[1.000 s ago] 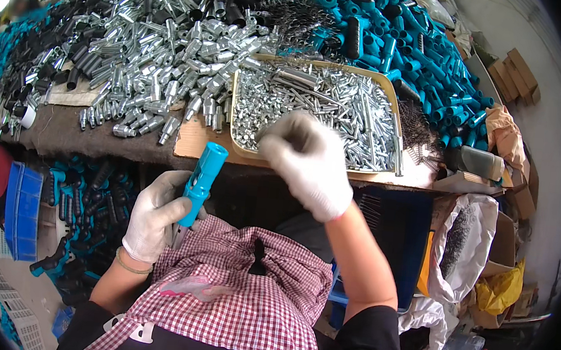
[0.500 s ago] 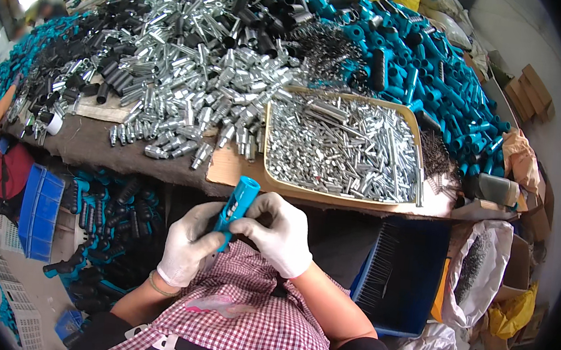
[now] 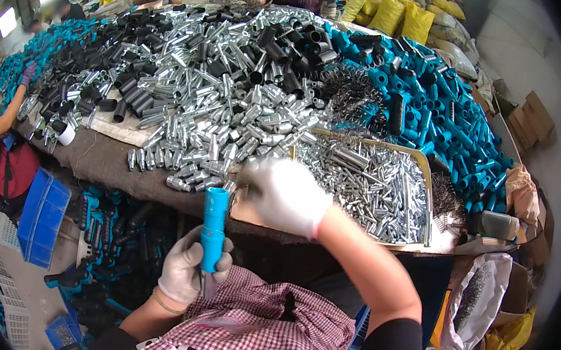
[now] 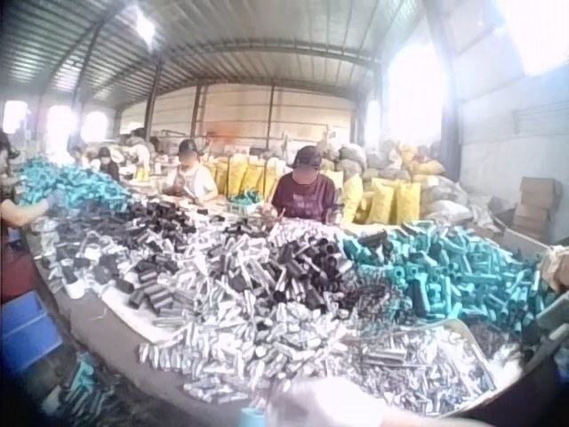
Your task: Assembling metal couplings and springs into blue plastic tool handles at a factory workbench.
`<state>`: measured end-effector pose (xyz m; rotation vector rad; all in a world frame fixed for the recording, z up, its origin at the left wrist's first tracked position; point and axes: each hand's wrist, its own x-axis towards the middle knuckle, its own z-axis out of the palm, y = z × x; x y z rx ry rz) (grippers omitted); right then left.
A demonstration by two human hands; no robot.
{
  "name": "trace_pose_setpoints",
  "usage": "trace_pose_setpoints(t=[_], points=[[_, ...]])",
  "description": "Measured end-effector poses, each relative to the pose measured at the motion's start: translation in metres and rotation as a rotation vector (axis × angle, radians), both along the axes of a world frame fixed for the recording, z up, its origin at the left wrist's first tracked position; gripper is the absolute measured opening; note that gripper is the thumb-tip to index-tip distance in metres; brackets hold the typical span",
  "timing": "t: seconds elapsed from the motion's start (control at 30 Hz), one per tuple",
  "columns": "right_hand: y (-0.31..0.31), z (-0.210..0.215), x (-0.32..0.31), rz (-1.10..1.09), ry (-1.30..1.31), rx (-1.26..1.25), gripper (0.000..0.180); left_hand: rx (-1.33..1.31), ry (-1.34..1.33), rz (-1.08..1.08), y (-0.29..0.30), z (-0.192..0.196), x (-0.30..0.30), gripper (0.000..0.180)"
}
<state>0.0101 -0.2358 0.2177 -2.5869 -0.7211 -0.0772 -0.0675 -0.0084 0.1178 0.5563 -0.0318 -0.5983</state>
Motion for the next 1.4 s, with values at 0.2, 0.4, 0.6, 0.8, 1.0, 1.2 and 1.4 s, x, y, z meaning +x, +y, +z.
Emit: trace_pose_setpoints(t=[0.2,0.4,0.6,0.8,1.0,1.2,1.4], points=[[-0.018,0.015,0.172,-0.436,-0.470,-0.278,0.034,0.065,-0.052,0.051,0.017,0.003,0.011,0.067],[-0.019,-0.007,0.229,-0.510,-0.305,-0.564,0.033,0.078,-0.009,0.046,0.019,0.002,0.020,0.062],[-0.025,0.009,0.171,-0.392,-0.555,-0.272,0.026,0.200,-0.018,0.081,0.020,0.002,0.023,0.048],[0.000,-0.009,0.201,-0.510,-0.452,-0.475,0.053,0.152,-0.079,0.019,0.010,0.014,0.014,0.061],[-0.004,-0.005,0.209,-0.509,-0.327,-0.184,0.035,0.226,-0.070,0.087,0.018,0.023,0.003,0.061],[-0.015,0.038,0.049,-0.252,0.306,0.685,0.036,0.208,-0.105,0.107,0.013,0.012,0.018,0.053],[-0.042,0.022,-0.060,-0.375,0.381,0.595,0.034,0.306,-0.177,-0.130,-0.013,0.023,0.007,0.073]])
